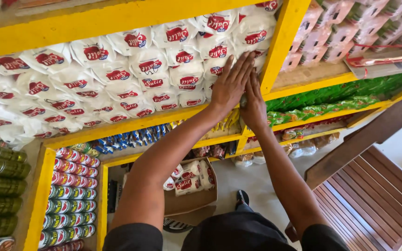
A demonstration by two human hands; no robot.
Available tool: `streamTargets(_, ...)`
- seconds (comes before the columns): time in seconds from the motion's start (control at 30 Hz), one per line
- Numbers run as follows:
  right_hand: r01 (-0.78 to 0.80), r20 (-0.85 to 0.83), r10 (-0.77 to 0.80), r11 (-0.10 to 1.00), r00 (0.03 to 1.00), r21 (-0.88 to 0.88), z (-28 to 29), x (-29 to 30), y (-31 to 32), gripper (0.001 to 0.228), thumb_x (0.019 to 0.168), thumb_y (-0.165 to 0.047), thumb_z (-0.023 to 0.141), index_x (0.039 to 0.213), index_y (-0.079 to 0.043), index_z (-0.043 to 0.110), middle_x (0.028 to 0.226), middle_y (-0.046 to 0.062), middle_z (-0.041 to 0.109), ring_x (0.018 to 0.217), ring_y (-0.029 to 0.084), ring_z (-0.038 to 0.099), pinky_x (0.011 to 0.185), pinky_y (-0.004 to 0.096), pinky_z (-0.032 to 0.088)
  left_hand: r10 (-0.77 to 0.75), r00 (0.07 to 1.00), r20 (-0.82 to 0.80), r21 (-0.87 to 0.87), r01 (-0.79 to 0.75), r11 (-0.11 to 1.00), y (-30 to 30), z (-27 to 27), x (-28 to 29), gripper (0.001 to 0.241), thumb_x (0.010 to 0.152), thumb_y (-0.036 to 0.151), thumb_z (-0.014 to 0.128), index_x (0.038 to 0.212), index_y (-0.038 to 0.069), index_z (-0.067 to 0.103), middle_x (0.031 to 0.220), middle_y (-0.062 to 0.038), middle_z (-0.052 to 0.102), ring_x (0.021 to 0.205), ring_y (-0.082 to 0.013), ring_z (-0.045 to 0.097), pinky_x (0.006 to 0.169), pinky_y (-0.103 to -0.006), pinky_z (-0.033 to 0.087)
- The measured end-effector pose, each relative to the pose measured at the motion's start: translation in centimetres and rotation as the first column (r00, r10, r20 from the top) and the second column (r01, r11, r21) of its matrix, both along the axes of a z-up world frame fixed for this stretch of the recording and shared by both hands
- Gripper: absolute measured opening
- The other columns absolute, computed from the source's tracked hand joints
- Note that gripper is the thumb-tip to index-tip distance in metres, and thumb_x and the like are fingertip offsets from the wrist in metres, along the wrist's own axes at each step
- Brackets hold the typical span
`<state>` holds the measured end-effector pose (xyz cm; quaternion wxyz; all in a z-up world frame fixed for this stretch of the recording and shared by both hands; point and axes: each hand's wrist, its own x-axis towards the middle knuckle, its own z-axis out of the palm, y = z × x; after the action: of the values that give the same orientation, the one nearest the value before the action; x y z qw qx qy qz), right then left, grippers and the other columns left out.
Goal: Cleaning individual bags of product with a cloth and organizing them on grocery store shelves.
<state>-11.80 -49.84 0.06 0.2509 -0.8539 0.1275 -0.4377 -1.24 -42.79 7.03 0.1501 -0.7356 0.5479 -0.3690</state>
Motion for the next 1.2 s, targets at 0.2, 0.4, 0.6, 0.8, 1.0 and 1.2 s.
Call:
streamTargets(0.2, 0.004, -0.077, -0.003, 1.0, 0.997, 0.018, -2.8, 0.2, -1.6, 0.092, 0.071, 0.008, 0.065, 0.159, -0.003, 0.041, 0.168, 0.016, 0.03, 0.153, 0.039, 0.03, 0.122, 0.047, 0.036, -0.018, 0.999, -0.047, 0.058, 0.021, 0.998, 0.4, 1.6, -1.3, 0.057, 0.11, 0.025, 0.037, 0.165, 0.009, 0.029, 0.172, -0.013, 0.017, 0.16, -0.0292, 0.011, 0.131, -0.0524, 0.006)
streamTargets(0.4, 0.014, -0.093, -0.008, 0.998, 0.996, 0.056, -1.6, -0.8, -0.4, 0.088, 0.073, 0.005, 0.065, 0.158, -0.008, 0.045, 0.167, 0.015, 0.032, 0.147, 0.044, 0.036, 0.117, 0.053, 0.041, -0.12, 0.985, -0.125, -0.01, 0.12, 0.993, 0.4, 1.9, -1.2, 0.05, 0.111, 0.02, 0.041, 0.16, 0.009, 0.039, 0.17, -0.015, 0.025, 0.158, -0.0325, 0.018, 0.129, -0.0573, 0.009)
streamTargets(0.6, -0.005, 0.112, -0.02, 0.976, 0.994, 0.218, -5.8, -1.6, 3.9, 0.065, 0.078, 0.001, 0.069, 0.141, -0.009, 0.063, 0.147, 0.018, 0.055, 0.134, 0.046, 0.053, 0.11, 0.052, 0.045, -0.319, 0.947, 0.045, -0.531, 0.294, 0.795, -1.8, 3.1, 0.0, 0.049, 0.107, 0.013, 0.035, 0.152, 0.0, 0.045, 0.159, -0.023, 0.039, 0.15, -0.039, 0.033, 0.121, -0.0626, 0.023)
streamTargets(0.8, 0.219, -0.25, -0.091, 0.805, 0.964, 0.551, -15.3, -4.0, 8.9, 0.024, 0.086, -0.043, 0.081, 0.108, -0.044, 0.073, 0.097, -0.004, 0.076, 0.099, 0.028, 0.073, 0.088, 0.042, 0.055, -0.34, 0.927, -0.16, -0.533, 0.209, 0.82, 5.7, 1.4, -3.4, 0.05, 0.108, 0.02, 0.042, 0.156, 0.008, 0.039, 0.163, -0.016, 0.034, 0.153, -0.0339, 0.033, 0.123, -0.0619, 0.023)
streamTargets(1.0, 0.001, -0.166, 0.267, 0.523, 0.949, 0.852, -21.5, -7.7, 14.0, 0.037, 0.087, -0.01, 0.068, 0.125, -0.009, 0.071, 0.075, 0.013, 0.075, 0.078, 0.024, 0.073, 0.087, 0.039, 0.052, -0.349, 0.289, -0.892, -0.427, -0.28, 0.86, 21.1, -19.7, -5.2, 0.055, 0.083, 0.005, 0.07, 0.137, 0.005, 0.06, 0.128, -0.017, 0.067, 0.123, -0.0381, 0.064, 0.109, -0.05, 0.048)
streamTargets(1.2, 0.239, -0.57, 0.384, 0.636, 0.726, 0.734, -29.5, -9.6, 20.0, 0.03, 0.084, -0.035, 0.075, 0.113, -0.032, 0.075, 0.068, -0.002, 0.076, 0.08, 0.02, 0.076, 0.083, 0.034, 0.055, 0.299, -0.263, -0.917, 0.395, -0.504, 0.768, 43.2, -39.2, -13.7, 0.05, 0.095, 0.046, 0.06, 0.118, 0.003, 0.068, 0.11, -0.024, 0.072, 0.111, -0.0448, 0.069, 0.091, -0.0565, 0.054)
